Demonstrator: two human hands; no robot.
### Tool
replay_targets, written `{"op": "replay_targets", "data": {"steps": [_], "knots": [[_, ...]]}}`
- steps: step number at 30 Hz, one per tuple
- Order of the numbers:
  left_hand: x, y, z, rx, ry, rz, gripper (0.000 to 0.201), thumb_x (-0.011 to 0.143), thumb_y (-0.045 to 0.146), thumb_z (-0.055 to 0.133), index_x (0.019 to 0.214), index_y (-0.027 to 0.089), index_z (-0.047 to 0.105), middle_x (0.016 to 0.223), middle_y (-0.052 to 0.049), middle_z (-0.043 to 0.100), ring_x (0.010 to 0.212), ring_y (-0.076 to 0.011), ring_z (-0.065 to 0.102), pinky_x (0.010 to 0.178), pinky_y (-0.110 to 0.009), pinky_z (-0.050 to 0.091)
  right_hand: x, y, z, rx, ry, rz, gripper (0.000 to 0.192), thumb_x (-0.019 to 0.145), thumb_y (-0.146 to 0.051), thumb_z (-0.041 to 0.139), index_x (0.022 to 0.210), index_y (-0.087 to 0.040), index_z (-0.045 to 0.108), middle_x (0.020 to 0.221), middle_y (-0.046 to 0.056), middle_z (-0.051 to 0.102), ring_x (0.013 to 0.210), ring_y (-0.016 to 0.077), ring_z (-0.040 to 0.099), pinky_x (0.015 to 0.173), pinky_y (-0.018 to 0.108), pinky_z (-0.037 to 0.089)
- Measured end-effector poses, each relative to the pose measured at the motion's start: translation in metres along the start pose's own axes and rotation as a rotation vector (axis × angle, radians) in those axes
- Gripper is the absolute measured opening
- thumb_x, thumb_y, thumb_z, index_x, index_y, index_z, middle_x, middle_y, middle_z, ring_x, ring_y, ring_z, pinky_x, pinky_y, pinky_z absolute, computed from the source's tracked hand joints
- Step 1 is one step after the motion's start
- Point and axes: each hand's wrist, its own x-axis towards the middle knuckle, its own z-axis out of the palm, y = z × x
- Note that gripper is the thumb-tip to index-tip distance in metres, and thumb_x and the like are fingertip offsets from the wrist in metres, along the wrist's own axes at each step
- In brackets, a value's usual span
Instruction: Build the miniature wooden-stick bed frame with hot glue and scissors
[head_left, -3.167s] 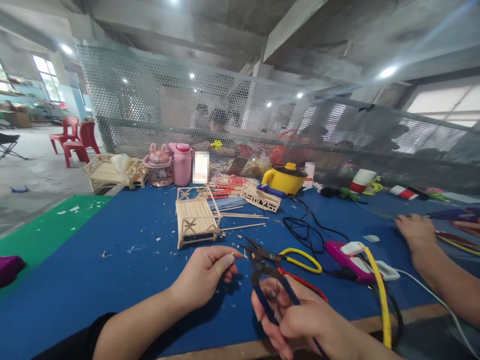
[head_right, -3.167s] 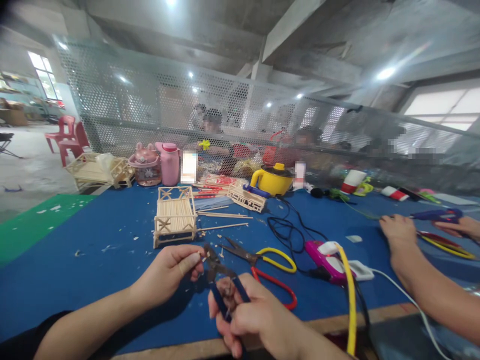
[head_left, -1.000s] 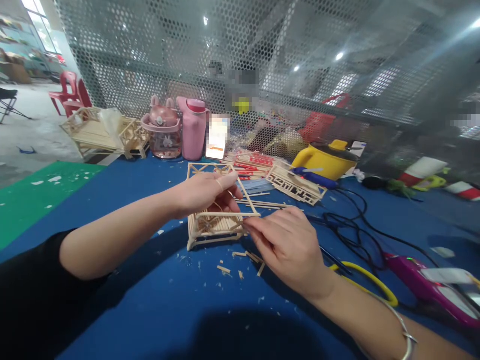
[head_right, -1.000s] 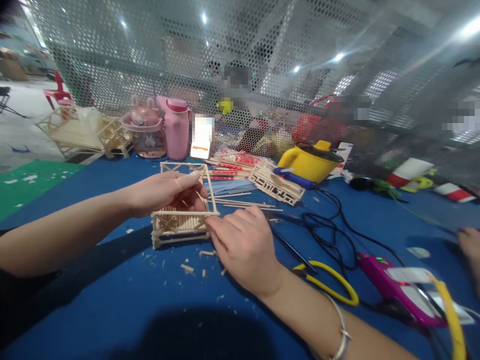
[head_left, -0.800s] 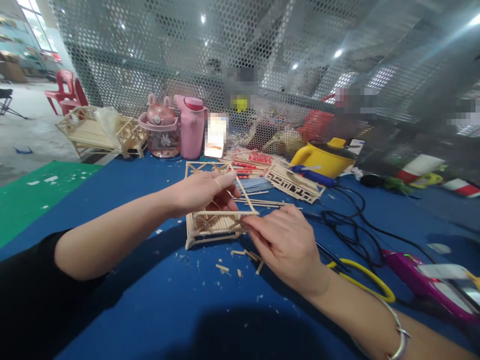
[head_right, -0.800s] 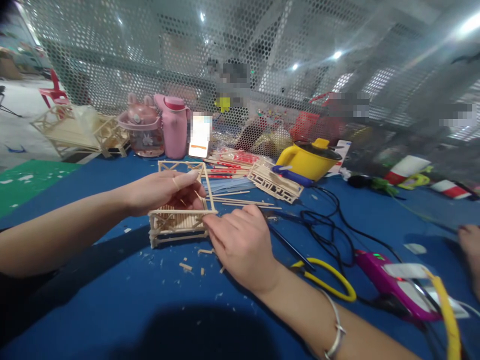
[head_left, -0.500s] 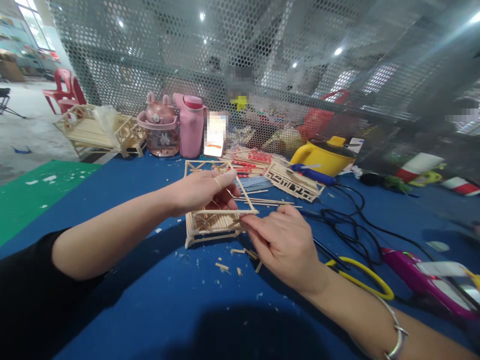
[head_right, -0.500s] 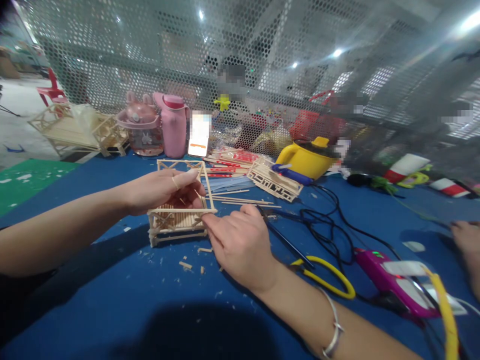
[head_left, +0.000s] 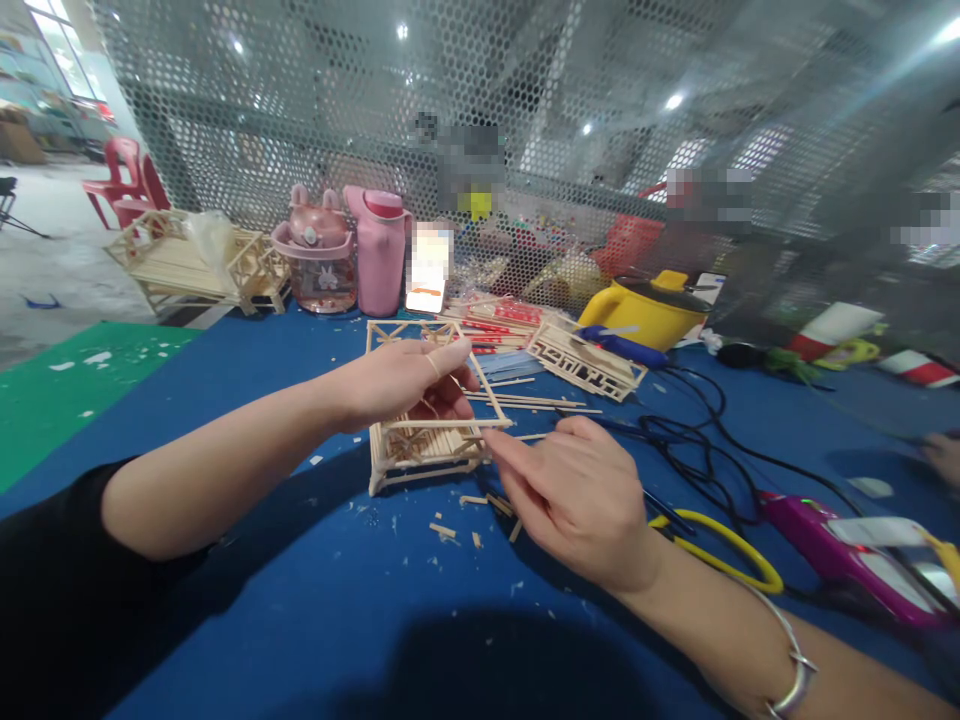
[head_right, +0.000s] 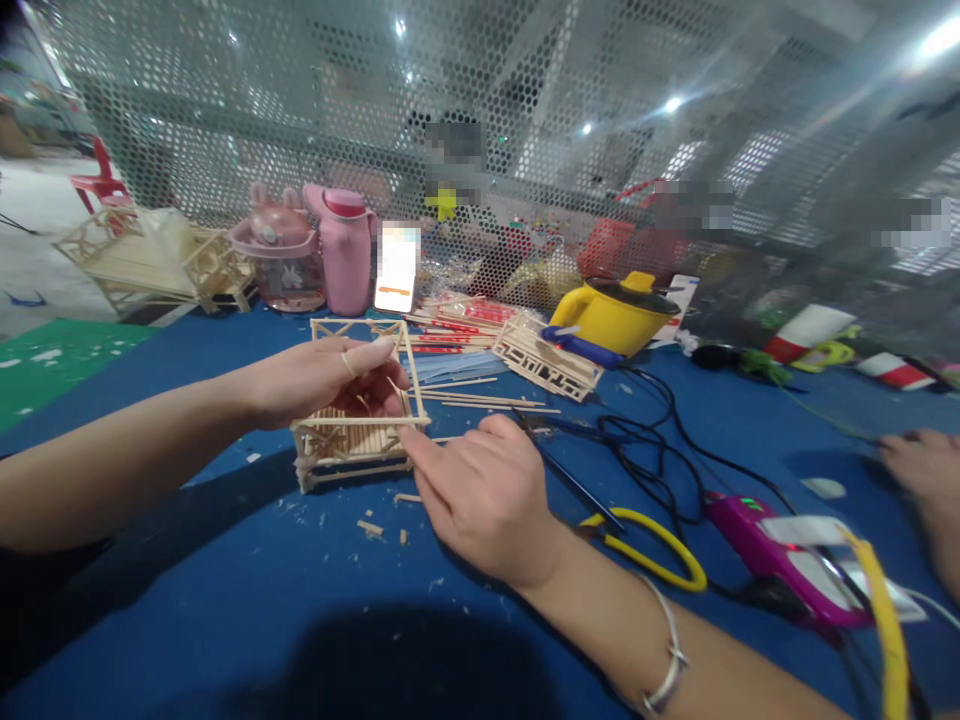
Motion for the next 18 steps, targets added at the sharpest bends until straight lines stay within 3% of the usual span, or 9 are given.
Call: {"op": "replay_targets", "data": {"steps": [4,7,10,14,18], "knots": [[-0.001,0.003,-0.004,0.042,0.045,0.064,0.046,0.084,0.058,0.045,0.082,0.016,0.062,0.076,-0.007,0.067,0.061,-0.0137,0.055,0.059,-0.027,0.041,0.006,0.006,-0.023,0.019,0.05,0.002,0.02,0.078,-0.01,0.06,0.096,-0.017,0.066,0.058,-0.001,0.064,0.052,0.0119,0.054,0.057,0.029,0.04],[-0.006,0.01,-0.007,0.014,0.163,0.151,0.041,0.083,0.055,0.048,0.085,0.016,0.062,0.079,-0.006,0.066,0.061,-0.0128,0.054,0.06,-0.027,0.04,0.012,0.014,-0.048,-0.028,-0.025,0.046,0.016,0.08,-0.012,0.058,0.091,-0.02,0.067,0.067,0.0,0.069,0.055,0.0121,0.058,0.059,0.028,0.043],[-0.014,0.016,-0.009,-0.029,0.317,0.238,0.037,0.084,0.051,0.048,0.088,0.016,0.061,0.08,-0.005,0.065,0.063,-0.0129,0.055,0.06,-0.026,0.04,0.001,0.02,-0.071,-0.043,-0.151,0.085,0.014,0.084,-0.016,0.054,0.088,-0.019,0.067,0.071,0.0,0.071,0.058,0.0127,0.061,0.06,0.028,0.045],[-0.029,0.007,-0.012,0.01,0.47,0.328,0.044,0.083,0.056,0.047,0.094,0.016,0.06,0.082,-0.006,0.066,0.069,-0.0148,0.056,0.061,-0.026,0.041,-0.058,0.019,-0.091,-0.166,-0.272,0.253,0.019,0.087,-0.029,0.051,0.093,-0.02,0.067,0.083,0.005,0.071,0.073,0.0192,0.065,0.065,0.034,0.05],[-0.04,-0.022,-0.013,-0.105,0.602,0.333,0.056,0.077,0.064,0.049,0.098,0.014,0.06,0.083,-0.006,0.066,0.071,-0.0162,0.057,0.062,-0.027,0.043,-0.133,0.018,-0.096,-0.341,-0.24,0.347,0.045,0.082,-0.049,0.054,0.115,-0.02,0.062,0.112,0.012,0.068,0.095,0.028,0.066,0.074,0.041,0.054]]}}
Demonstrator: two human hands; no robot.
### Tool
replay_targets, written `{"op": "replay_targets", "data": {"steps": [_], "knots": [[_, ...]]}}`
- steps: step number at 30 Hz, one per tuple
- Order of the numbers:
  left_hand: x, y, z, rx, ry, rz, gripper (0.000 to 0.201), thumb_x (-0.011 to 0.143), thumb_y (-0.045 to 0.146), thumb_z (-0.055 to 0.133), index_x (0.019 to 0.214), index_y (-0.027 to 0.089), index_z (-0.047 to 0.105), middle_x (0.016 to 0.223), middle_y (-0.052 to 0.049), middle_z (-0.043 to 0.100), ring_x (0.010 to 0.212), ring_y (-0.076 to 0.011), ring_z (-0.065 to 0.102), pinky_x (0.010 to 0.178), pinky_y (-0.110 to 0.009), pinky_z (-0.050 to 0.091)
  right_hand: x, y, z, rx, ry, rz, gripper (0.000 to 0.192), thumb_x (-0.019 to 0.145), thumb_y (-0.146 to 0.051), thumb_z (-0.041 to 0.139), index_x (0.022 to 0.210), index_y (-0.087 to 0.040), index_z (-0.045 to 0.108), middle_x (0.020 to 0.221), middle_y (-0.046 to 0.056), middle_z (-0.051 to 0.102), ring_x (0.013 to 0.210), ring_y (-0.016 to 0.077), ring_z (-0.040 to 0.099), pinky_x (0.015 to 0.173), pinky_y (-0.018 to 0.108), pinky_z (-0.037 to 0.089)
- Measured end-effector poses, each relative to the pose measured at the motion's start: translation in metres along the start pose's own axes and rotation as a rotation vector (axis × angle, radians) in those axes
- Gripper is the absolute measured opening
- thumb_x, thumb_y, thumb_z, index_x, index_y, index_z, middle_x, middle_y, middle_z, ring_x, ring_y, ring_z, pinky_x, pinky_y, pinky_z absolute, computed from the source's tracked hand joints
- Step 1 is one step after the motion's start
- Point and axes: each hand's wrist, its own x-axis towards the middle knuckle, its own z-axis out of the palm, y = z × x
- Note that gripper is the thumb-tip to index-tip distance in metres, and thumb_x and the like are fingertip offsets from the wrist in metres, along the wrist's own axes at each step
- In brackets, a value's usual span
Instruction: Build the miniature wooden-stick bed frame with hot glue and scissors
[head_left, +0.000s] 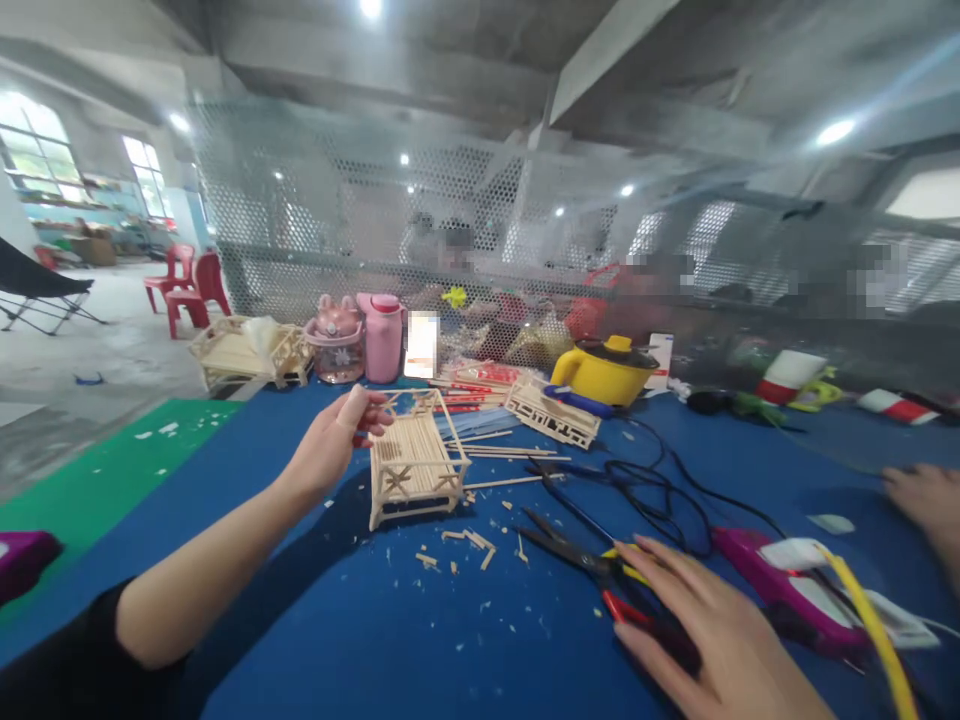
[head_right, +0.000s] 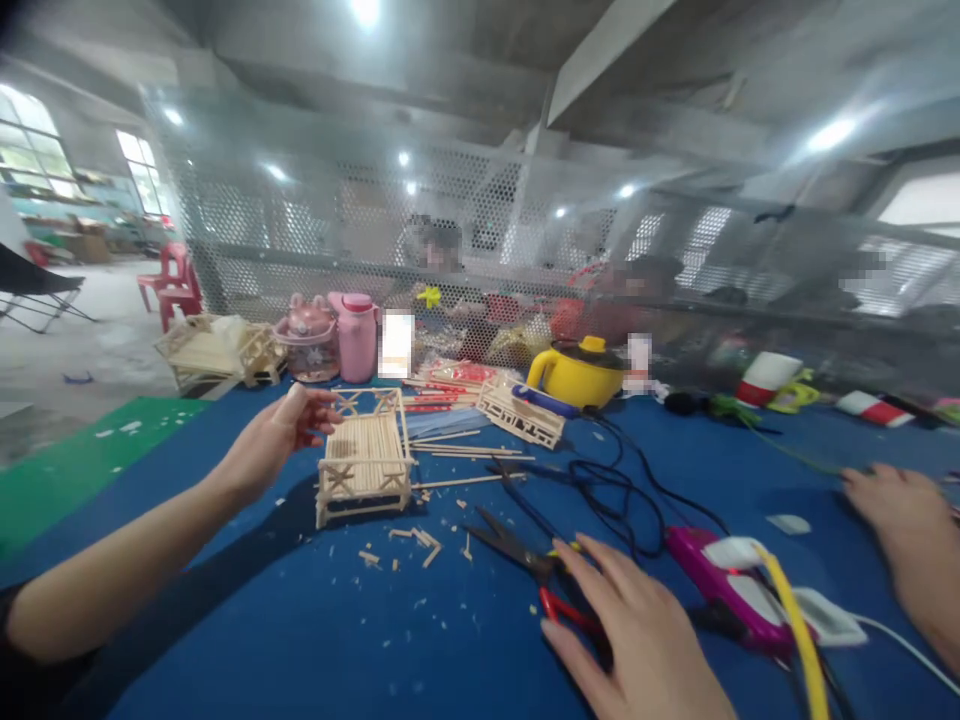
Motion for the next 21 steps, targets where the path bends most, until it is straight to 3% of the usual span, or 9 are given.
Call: {"op": "replay_targets", "data": {"steps": [5,8,11,13,16,18,20,21], "knots": [[-0.019,-0.026,-0.002,-0.074,0.117,-0.087,0.059,0.078,0.067,0.044,0.101,0.015,0.057,0.089,-0.008,0.065,0.078,-0.0179,0.059,0.065,-0.028,0.045,-0.037,0.012,0.026,-0.028,-0.026,-0.036,0.042,0.085,-0.044,0.05,0.121,-0.025,0.058,0.118,0.007,0.066,0.102,0.028,0.065,0.077,0.042,0.056],[-0.026,-0.034,-0.001,0.06,0.147,0.002,0.057,0.083,0.066,0.034,0.102,0.017,0.058,0.095,-0.009,0.065,0.084,-0.02,0.059,0.07,-0.031,0.046,-0.038,0.011,0.037,-0.018,-0.04,0.062,0.045,0.085,-0.049,0.048,0.121,-0.023,0.058,0.117,0.009,0.066,0.104,0.0297,0.064,0.08,0.045,0.055],[-0.029,-0.039,-0.007,0.169,0.193,0.078,0.051,0.083,0.062,0.037,0.098,0.02,0.062,0.102,-0.01,0.063,0.092,-0.0232,0.058,0.075,-0.034,0.045,-0.028,0.006,0.036,0.038,-0.028,0.172,0.052,0.083,-0.056,0.047,0.119,-0.02,0.059,0.115,0.012,0.067,0.104,0.032,0.063,0.081,0.049,0.053],[-0.031,-0.041,-0.012,0.196,0.222,0.097,0.045,0.081,0.058,0.045,0.096,0.021,0.064,0.106,-0.01,0.062,0.096,-0.0249,0.057,0.078,-0.035,0.045,-0.009,-0.003,0.024,0.115,0.023,0.213,0.054,0.081,-0.056,0.049,0.118,-0.019,0.059,0.12,0.016,0.063,0.108,0.0336,0.06,0.085,0.051,0.05],[-0.029,-0.042,-0.017,0.213,0.251,0.096,0.042,0.08,0.056,0.047,0.094,0.021,0.065,0.104,-0.009,0.064,0.095,-0.0252,0.056,0.077,-0.035,0.045,0.045,-0.023,0.001,0.393,0.093,0.244,0.045,0.082,-0.044,0.053,0.12,-0.02,0.055,0.125,0.015,0.059,0.114,0.0303,0.056,0.091,0.049,0.046],[-0.022,-0.043,-0.014,0.205,0.278,0.068,0.044,0.079,0.059,0.046,0.089,0.02,0.065,0.099,-0.009,0.064,0.089,-0.0243,0.057,0.073,-0.033,0.045,0.09,-0.035,-0.004,0.704,0.095,0.308,0.042,0.08,-0.035,0.054,0.12,-0.019,0.053,0.112,0.013,0.065,0.102,0.0252,0.062,0.086,0.043,0.048],[-0.011,-0.046,-0.009,0.182,0.338,0.023,0.051,0.079,0.063,0.042,0.087,0.018,0.064,0.096,-0.01,0.064,0.083,-0.0233,0.058,0.067,-0.032,0.046,0.131,-0.044,0.005,1.038,0.124,0.402,0.037,0.071,-0.026,0.055,0.107,-0.016,0.055,0.09,0.008,0.067,0.082,0.0211,0.064,0.075,0.038,0.05],[-0.005,-0.047,-0.007,0.165,0.381,-0.001,0.055,0.08,0.066,0.037,0.087,0.017,0.062,0.096,-0.011,0.064,0.081,-0.0229,0.059,0.064,-0.032,0.046,0.146,-0.048,0.014,1.09,0.131,0.423,0.032,0.069,-0.023,0.051,0.099,-0.015,0.055,0.08,0.006,0.065,0.072,0.0187,0.062,0.066,0.034,0.05]]}}
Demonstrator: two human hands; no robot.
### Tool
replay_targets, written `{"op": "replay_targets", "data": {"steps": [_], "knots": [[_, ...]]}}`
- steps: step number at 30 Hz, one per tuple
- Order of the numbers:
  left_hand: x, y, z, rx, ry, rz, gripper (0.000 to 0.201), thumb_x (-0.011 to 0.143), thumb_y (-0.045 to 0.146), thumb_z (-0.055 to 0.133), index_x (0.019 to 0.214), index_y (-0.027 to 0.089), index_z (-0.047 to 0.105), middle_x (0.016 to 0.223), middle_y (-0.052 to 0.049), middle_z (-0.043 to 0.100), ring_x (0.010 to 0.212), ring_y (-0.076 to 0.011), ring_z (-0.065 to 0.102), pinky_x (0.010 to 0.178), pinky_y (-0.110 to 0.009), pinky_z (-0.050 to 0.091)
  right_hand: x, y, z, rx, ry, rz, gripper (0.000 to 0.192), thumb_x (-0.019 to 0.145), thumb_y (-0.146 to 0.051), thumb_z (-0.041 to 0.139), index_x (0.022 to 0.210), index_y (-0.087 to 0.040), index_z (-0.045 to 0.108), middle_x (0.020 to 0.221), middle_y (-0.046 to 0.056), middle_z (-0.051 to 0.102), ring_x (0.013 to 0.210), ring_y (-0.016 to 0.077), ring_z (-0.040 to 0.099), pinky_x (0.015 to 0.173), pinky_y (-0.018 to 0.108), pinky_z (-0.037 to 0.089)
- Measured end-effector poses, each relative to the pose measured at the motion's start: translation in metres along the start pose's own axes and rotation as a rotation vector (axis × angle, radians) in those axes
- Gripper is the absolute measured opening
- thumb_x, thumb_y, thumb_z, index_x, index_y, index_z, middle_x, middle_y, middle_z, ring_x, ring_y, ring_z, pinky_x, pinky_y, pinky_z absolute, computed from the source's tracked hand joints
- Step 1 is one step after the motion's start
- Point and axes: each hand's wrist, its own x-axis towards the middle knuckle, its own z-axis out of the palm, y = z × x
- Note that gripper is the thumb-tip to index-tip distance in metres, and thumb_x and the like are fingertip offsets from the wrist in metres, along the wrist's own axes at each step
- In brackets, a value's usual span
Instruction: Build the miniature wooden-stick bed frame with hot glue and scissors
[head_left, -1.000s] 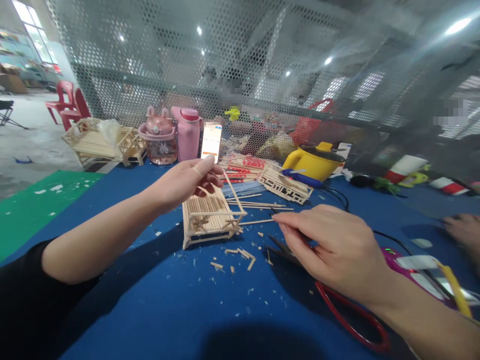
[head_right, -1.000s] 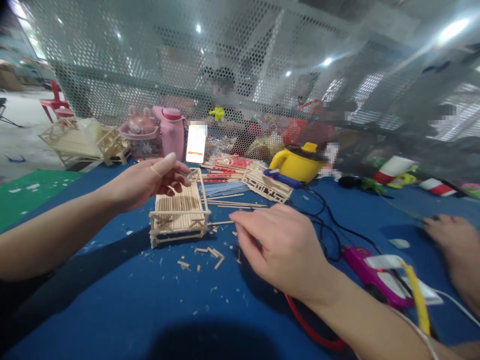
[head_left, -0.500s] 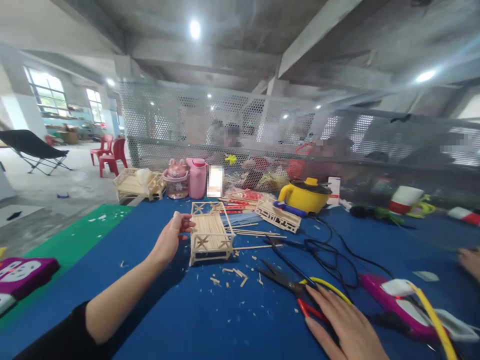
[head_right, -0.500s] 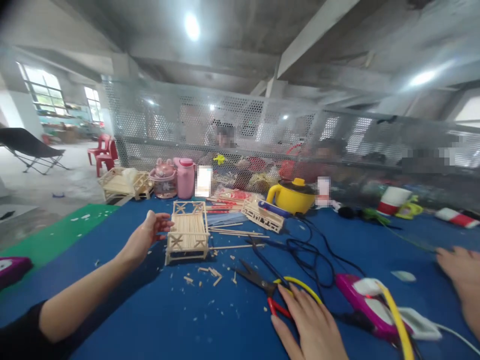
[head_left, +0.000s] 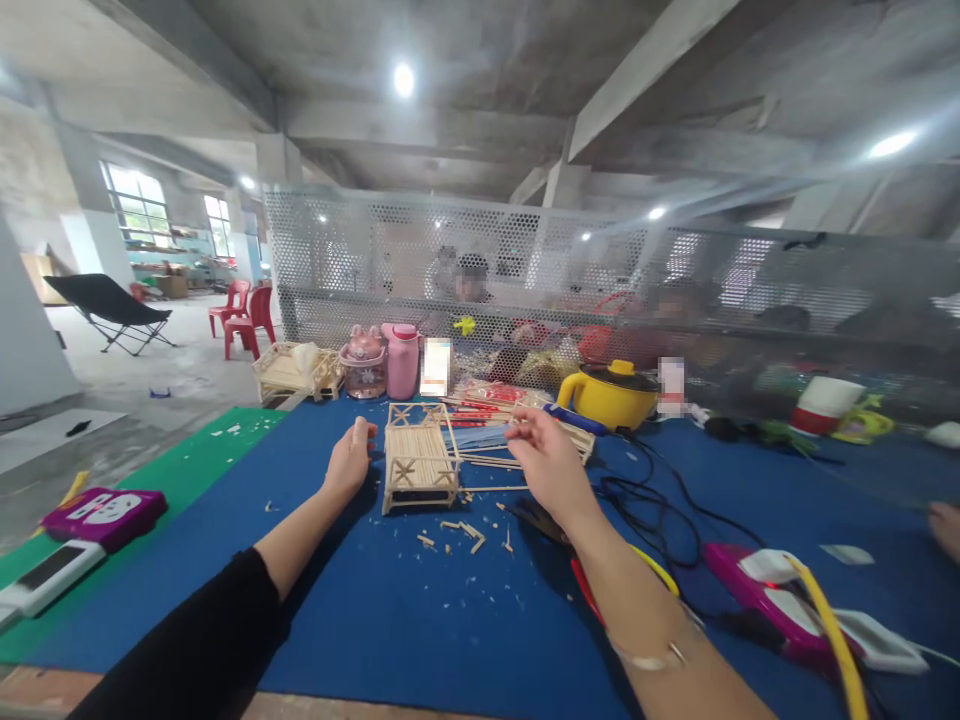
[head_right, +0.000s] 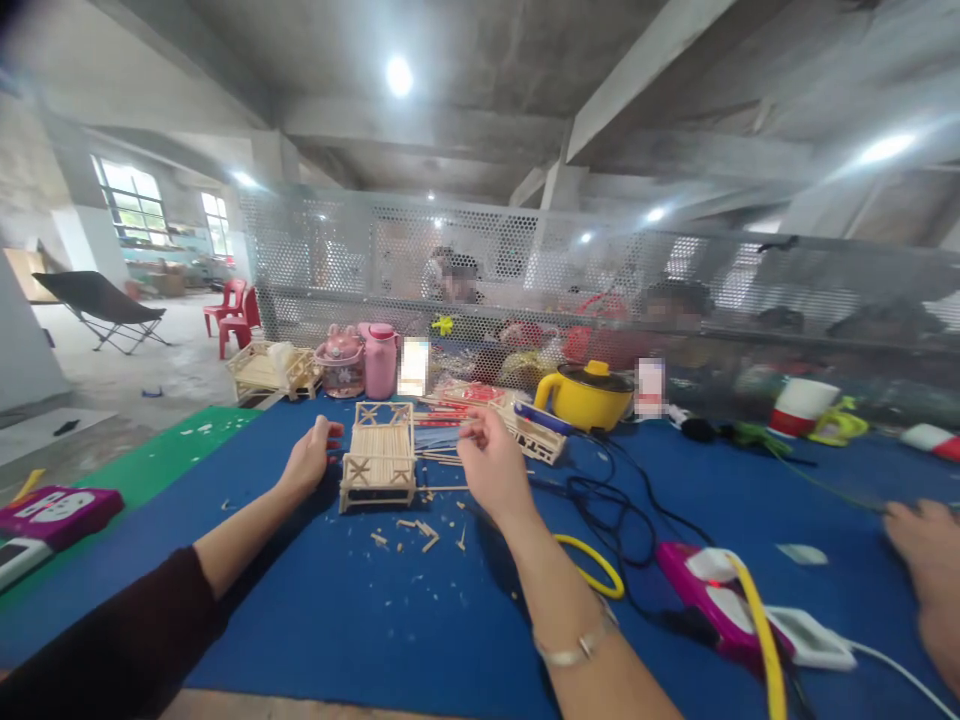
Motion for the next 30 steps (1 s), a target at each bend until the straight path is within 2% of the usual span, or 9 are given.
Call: {"op": "replay_targets", "data": {"steps": [2,4,7,10,13,19,22,25,30], "knots": [[0.009,-0.002,0.007,-0.023,0.076,-0.044,0.063,0.081,0.069,0.028,0.09,0.016,0.059,0.095,-0.012,0.063,0.078,-0.0222,0.06,0.06,-0.031,0.046,0.013,0.011,0.02,0.058,0.004,0.023,0.024,0.065,-0.02,0.046,0.088,-0.015,0.053,0.069,0.002,0.058,0.061,0.0157,0.056,0.057,0.029,0.047],[0.013,-0.004,0.008,-0.032,0.112,-0.051,0.064,0.08,0.07,0.028,0.091,0.015,0.059,0.095,-0.013,0.063,0.077,-0.0213,0.06,0.059,-0.03,0.046,0.009,0.024,0.034,0.083,-0.01,0.024,0.024,0.061,-0.018,0.044,0.083,-0.016,0.052,0.066,-0.001,0.053,0.059,0.0142,0.052,0.056,0.028,0.045],[0.01,-0.006,0.002,-0.017,0.086,-0.014,0.06,0.079,0.068,0.035,0.091,0.015,0.06,0.094,-0.012,0.064,0.076,-0.0194,0.06,0.06,-0.029,0.046,-0.01,0.036,0.044,0.117,-0.063,0.022,0.03,0.055,-0.016,0.045,0.084,-0.016,0.054,0.068,-0.002,0.051,0.061,0.014,0.05,0.058,0.027,0.043],[0.001,-0.001,-0.003,-0.001,0.043,0.047,0.061,0.083,0.066,0.029,0.092,0.014,0.06,0.092,-0.012,0.066,0.073,-0.0184,0.061,0.06,-0.03,0.047,-0.02,0.038,0.048,0.139,-0.102,0.036,0.034,0.053,-0.013,0.045,0.085,-0.018,0.057,0.073,-0.001,0.053,0.066,0.0148,0.05,0.061,0.027,0.042],[-0.01,0.01,-0.004,0.038,0.032,0.171,0.06,0.086,0.062,0.024,0.097,0.014,0.058,0.093,-0.012,0.067,0.076,-0.0195,0.063,0.062,-0.031,0.049,-0.019,0.04,0.05,0.169,-0.141,0.065,0.036,0.052,-0.011,0.045,0.084,-0.019,0.06,0.076,0.0,0.055,0.071,0.0151,0.049,0.066,0.028,0.041],[-0.037,0.033,-0.001,0.2,0.011,0.578,0.045,0.086,0.054,0.041,0.105,0.018,0.059,0.107,-0.01,0.063,0.103,-0.0243,0.056,0.09,-0.04,0.044,-0.019,0.043,0.057,0.298,-0.263,0.152,0.034,0.053,-0.012,0.052,0.084,-0.018,0.063,0.077,-0.001,0.058,0.067,0.0124,0.048,0.067,0.027,0.042],[-0.049,0.038,0.002,0.254,-0.03,0.75,0.043,0.085,0.053,0.043,0.105,0.019,0.059,0.112,-0.01,0.06,0.108,-0.0246,0.052,0.095,-0.041,0.041,-0.021,0.041,0.063,0.364,-0.307,0.183,0.028,0.057,-0.02,0.059,0.085,-0.019,0.064,0.075,-0.002,0.058,0.066,0.0117,0.049,0.065,0.025,0.041],[-0.054,0.038,0.006,0.284,-0.059,0.839,0.042,0.088,0.051,0.04,0.109,0.018,0.057,0.111,-0.011,0.06,0.107,-0.0238,0.052,0.094,-0.041,0.041,-0.02,0.038,0.07,0.4,-0.325,0.21,0.024,0.063,-0.03,0.063,0.084,-0.018,0.064,0.07,-0.002,0.058,0.063,0.0115,0.049,0.063,0.025,0.041],[-0.052,0.036,0.008,0.305,-0.038,0.853,0.037,0.091,0.044,0.037,0.11,0.018,0.055,0.109,-0.011,0.06,0.105,-0.0232,0.053,0.09,-0.039,0.044,-0.019,0.039,0.076,0.404,-0.31,0.245,0.024,0.065,-0.036,0.067,0.078,-0.015,0.064,0.065,-0.002,0.059,0.061,0.0116,0.051,0.065,0.027,0.041]]}}
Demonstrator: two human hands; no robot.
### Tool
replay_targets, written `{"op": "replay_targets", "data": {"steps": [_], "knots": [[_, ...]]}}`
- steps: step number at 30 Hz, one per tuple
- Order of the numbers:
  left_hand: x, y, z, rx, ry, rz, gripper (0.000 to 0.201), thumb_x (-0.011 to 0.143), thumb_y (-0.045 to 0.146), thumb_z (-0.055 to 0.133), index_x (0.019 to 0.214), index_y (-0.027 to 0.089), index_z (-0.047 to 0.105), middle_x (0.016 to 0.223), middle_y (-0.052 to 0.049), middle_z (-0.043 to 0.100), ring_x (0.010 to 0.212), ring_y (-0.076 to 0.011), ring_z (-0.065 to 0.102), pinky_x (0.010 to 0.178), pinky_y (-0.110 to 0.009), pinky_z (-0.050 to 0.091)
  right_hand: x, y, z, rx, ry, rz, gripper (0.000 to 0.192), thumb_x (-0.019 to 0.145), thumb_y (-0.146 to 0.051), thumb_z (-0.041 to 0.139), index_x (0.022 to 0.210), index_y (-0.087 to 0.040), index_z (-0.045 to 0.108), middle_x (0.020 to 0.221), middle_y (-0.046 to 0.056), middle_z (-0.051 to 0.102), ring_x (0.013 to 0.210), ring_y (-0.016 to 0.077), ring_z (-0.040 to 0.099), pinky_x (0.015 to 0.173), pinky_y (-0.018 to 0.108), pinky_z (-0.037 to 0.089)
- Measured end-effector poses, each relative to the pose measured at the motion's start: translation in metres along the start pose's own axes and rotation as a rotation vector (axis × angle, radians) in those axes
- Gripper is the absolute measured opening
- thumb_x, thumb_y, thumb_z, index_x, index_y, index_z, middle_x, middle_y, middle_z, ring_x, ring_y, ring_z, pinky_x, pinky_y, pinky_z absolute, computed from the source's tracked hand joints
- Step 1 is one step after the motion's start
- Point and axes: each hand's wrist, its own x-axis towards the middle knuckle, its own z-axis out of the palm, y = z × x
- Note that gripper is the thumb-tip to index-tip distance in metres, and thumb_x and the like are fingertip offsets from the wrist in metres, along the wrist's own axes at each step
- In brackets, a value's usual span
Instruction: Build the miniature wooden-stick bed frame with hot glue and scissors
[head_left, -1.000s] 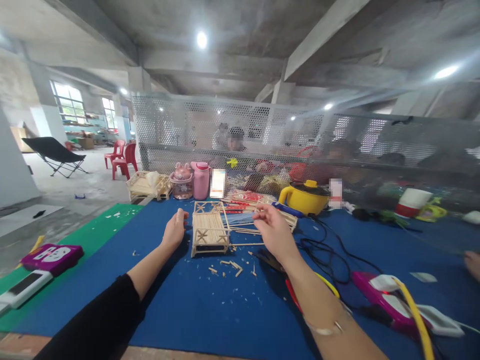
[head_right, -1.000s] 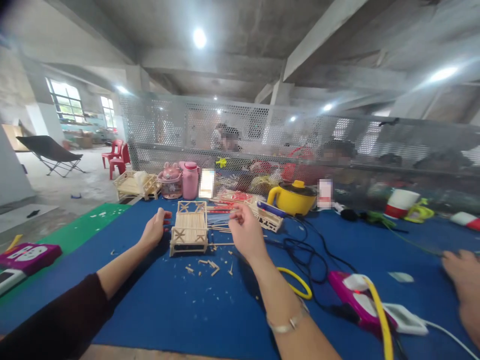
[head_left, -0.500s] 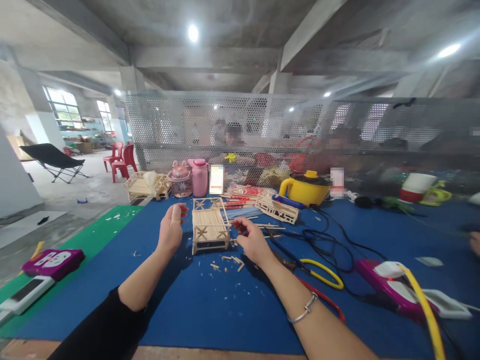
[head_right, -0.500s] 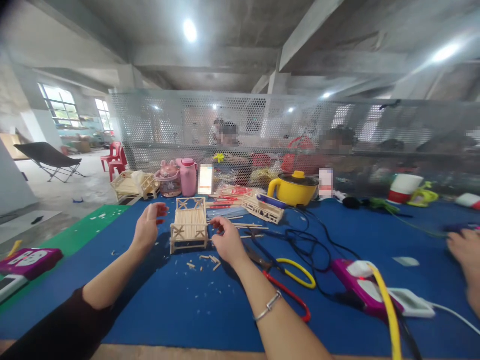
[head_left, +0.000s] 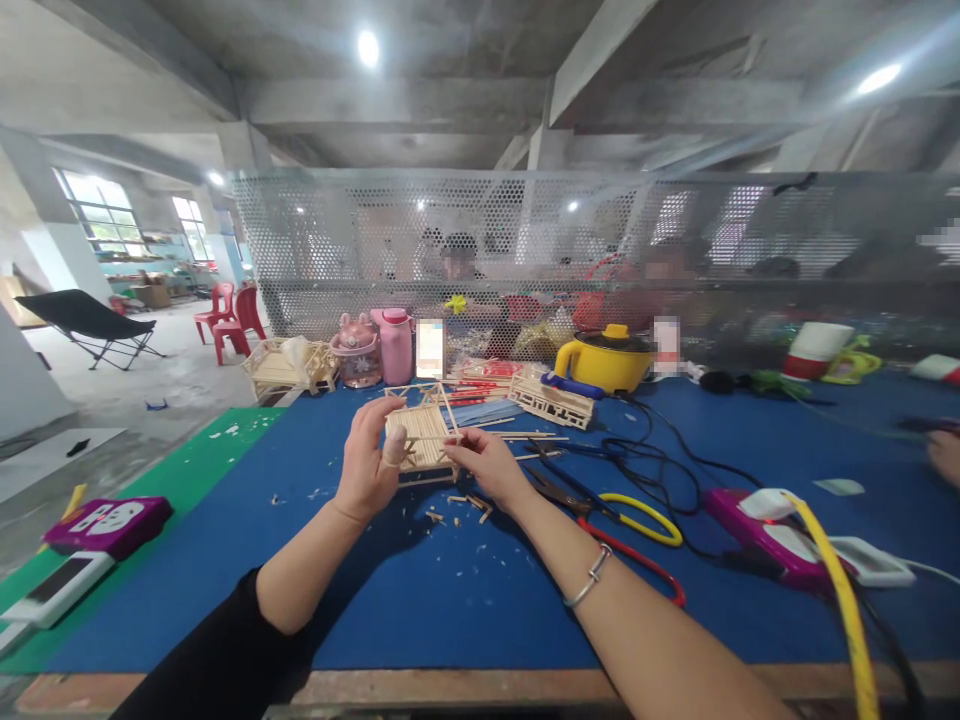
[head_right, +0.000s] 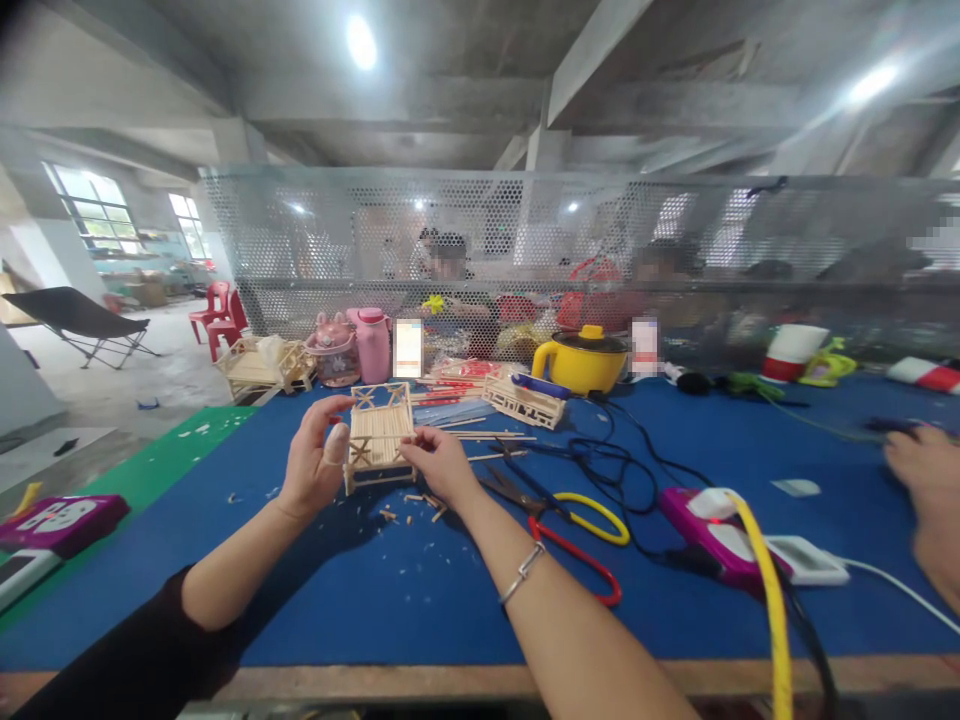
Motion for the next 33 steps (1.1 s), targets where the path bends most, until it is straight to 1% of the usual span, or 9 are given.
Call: {"op": "replay_targets", "data": {"steps": [5,14,18,20,22,24,26,29,33], "knots": [[0.002,-0.001,-0.001,0.01,0.0,-0.034,0.033,0.092,0.039,0.036,0.108,0.018,0.055,0.108,-0.011,0.059,0.103,-0.0219,0.054,0.085,-0.037,0.046,0.001,0.002,-0.004,-0.008,-0.01,-0.007,0.023,0.064,-0.037,0.068,0.075,-0.016,0.065,0.065,-0.002,0.059,0.062,0.0117,0.051,0.065,0.027,0.04],[0.003,0.0,-0.001,-0.012,-0.02,-0.085,0.032,0.09,0.038,0.038,0.106,0.018,0.057,0.107,-0.01,0.06,0.105,-0.0225,0.053,0.089,-0.037,0.045,0.001,0.001,-0.004,-0.037,-0.042,-0.021,0.022,0.066,-0.037,0.066,0.076,-0.017,0.066,0.069,0.0,0.061,0.065,0.0128,0.052,0.067,0.028,0.041],[0.002,0.0,0.0,-0.054,-0.041,-0.138,0.032,0.089,0.038,0.04,0.105,0.017,0.058,0.103,-0.009,0.063,0.099,-0.0223,0.057,0.086,-0.036,0.045,0.0,0.001,-0.005,-0.064,-0.048,-0.027,0.026,0.068,-0.039,0.063,0.081,-0.017,0.066,0.068,-0.001,0.058,0.064,0.013,0.05,0.066,0.028,0.041],[0.002,-0.001,0.001,-0.082,-0.032,-0.179,0.033,0.089,0.038,0.04,0.105,0.017,0.058,0.102,-0.009,0.064,0.097,-0.0222,0.058,0.086,-0.036,0.045,0.0,0.002,-0.006,-0.091,-0.025,-0.038,0.03,0.065,-0.036,0.065,0.089,-0.017,0.066,0.073,0.0,0.058,0.066,0.0133,0.049,0.066,0.028,0.042],[0.002,-0.002,0.001,-0.114,-0.009,-0.227,0.034,0.09,0.04,0.039,0.105,0.017,0.058,0.103,-0.009,0.064,0.098,-0.0221,0.059,0.088,-0.036,0.045,0.001,0.004,-0.006,-0.129,0.019,-0.053,0.038,0.06,-0.031,0.069,0.096,-0.018,0.065,0.083,0.001,0.058,0.071,0.0141,0.048,0.069,0.029,0.042],[0.003,-0.005,0.002,-0.147,0.02,-0.281,0.035,0.09,0.042,0.038,0.106,0.017,0.058,0.104,-0.009,0.065,0.098,-0.0218,0.06,0.088,-0.036,0.045,0.002,0.005,-0.005,-0.166,0.057,-0.061,0.042,0.056,-0.027,0.072,0.097,-0.019,0.065,0.091,0.002,0.056,0.075,0.015,0.047,0.071,0.03,0.042],[0.005,-0.01,0.003,-0.175,0.056,-0.345,0.038,0.091,0.045,0.036,0.105,0.018,0.058,0.103,-0.009,0.065,0.097,-0.0214,0.061,0.085,-0.035,0.047,0.003,0.006,-0.005,-0.198,0.07,-0.06,0.04,0.055,-0.026,0.073,0.093,-0.019,0.067,0.093,0.003,0.054,0.077,0.0157,0.047,0.075,0.031,0.042],[0.007,-0.017,0.003,-0.207,0.107,-0.451,0.043,0.091,0.05,0.031,0.102,0.017,0.057,0.098,-0.009,0.066,0.091,-0.0207,0.061,0.078,-0.034,0.049,0.002,0.006,-0.004,-0.23,0.051,-0.051,0.031,0.056,-0.027,0.073,0.086,-0.019,0.069,0.089,0.002,0.053,0.077,0.0159,0.048,0.077,0.032,0.042],[0.009,-0.024,0.002,-0.229,0.119,-0.568,0.048,0.09,0.055,0.03,0.1,0.016,0.058,0.095,-0.01,0.066,0.083,-0.0192,0.062,0.071,-0.032,0.049,0.002,0.004,-0.006,-0.249,0.011,-0.045,0.023,0.059,-0.029,0.073,0.079,-0.019,0.071,0.087,0.002,0.055,0.078,0.0165,0.05,0.08,0.033,0.041]]}}
